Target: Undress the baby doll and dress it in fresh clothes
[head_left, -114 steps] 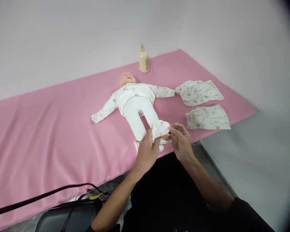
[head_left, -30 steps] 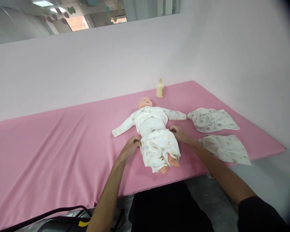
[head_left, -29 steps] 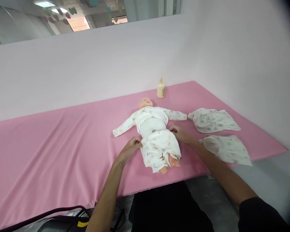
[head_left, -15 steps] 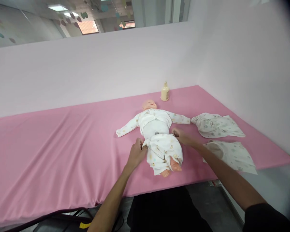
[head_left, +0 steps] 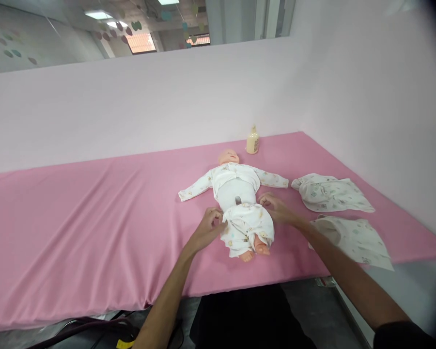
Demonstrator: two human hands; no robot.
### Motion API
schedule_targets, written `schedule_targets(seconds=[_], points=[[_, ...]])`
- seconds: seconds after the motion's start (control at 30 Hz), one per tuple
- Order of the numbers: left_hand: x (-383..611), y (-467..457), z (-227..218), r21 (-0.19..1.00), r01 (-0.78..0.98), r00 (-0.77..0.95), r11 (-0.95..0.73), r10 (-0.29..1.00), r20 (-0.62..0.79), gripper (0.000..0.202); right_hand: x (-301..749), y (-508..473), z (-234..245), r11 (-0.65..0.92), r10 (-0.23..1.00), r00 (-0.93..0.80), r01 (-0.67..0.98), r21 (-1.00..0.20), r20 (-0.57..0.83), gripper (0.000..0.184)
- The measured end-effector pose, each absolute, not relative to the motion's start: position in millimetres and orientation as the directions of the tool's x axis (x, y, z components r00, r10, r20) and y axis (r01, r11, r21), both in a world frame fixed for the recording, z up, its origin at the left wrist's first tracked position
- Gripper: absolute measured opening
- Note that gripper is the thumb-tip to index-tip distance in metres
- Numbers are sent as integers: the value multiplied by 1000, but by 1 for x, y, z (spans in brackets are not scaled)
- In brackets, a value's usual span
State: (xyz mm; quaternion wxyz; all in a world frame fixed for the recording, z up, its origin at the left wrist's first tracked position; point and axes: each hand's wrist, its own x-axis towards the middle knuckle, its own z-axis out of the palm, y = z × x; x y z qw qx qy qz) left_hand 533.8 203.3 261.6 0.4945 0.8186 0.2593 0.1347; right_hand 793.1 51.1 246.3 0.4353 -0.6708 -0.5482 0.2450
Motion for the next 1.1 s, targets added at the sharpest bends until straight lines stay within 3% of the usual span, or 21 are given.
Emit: schedule_targets(seconds=[0.1,0.2,0.37,0.53,0.73,0.87,0.97,1.1], points=[[529,215,268,952,256,862,-169,486,-146,32,800,55,263,-52,974,226,360,-932,33,26],[531,219,267,958,254,863,-133,479,-162,36,800,66,272,-80,975,220,360,-929,2,30],[533,223,267,914,283,902,-291,406,-150,31,802,84,279,-116,992,27,559,-821,-121,30],[529,222,266,804,336,873,-490,482,-72,21,802,86,289,-63,985,-75,683,-728,-156,24],[525,214,254,762,309,870,-570,493,16,16,791,86,289,12,991,-96,762,-647,-95,14],[528,211,242,760,233,839,-606,521,158,22,787,87,287,-20,999,-17,756,-655,-49,19],[537,213,235,825,179,782,-536,586,211,25,788,91,281,-63,993,113,697,-714,22,21],[555,224,230,930,112,701,-351,691,176,25,790,99,268,-52,974,199,670,-741,111,29]])
